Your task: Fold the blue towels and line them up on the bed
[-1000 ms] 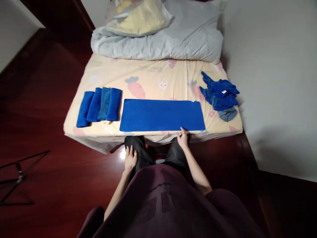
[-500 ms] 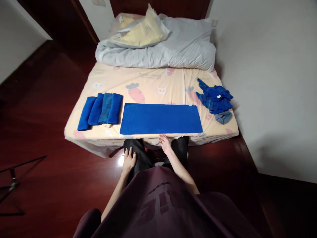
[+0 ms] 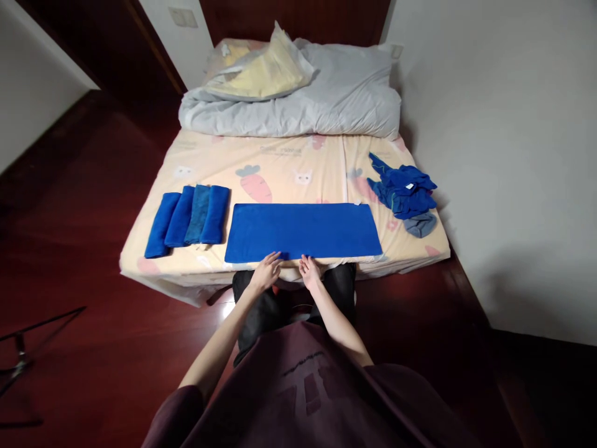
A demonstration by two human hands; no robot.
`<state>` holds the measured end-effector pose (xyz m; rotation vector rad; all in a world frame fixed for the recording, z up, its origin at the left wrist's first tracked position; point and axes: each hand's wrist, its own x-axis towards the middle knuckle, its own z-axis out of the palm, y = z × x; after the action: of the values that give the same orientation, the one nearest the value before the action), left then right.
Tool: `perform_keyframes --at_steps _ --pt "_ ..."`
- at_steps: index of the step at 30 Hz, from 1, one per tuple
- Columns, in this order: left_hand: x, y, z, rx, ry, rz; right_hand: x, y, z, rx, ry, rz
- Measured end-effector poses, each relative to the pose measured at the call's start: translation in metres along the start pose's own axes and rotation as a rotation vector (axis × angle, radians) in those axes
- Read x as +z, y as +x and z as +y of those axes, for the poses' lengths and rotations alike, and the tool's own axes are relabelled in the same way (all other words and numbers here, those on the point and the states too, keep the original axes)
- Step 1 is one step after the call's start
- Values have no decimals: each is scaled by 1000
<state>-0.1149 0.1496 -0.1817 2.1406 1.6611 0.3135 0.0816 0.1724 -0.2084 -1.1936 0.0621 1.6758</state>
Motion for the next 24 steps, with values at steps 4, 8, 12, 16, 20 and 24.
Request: perform_keyframes --at_steps 4,8,12,16,20,24 --pt "-23 110 23 78 56 -172 -3 5 -1 1 -23 30" --pt "-32 202 40 34 93 -277 -12 8 1 25 -56 10" --pt "-30 264 40 -26 80 -310 -15 6 1 42 -43 -49" --pt "-25 303 33 -72 40 -309 -9 3 -2 109 -16 10" --pt "-22 327 30 -139 -3 -254 -6 5 -5 145 -7 42" --pt "-19 339 34 -225 -14 -174 -9 6 -5 147 17 24"
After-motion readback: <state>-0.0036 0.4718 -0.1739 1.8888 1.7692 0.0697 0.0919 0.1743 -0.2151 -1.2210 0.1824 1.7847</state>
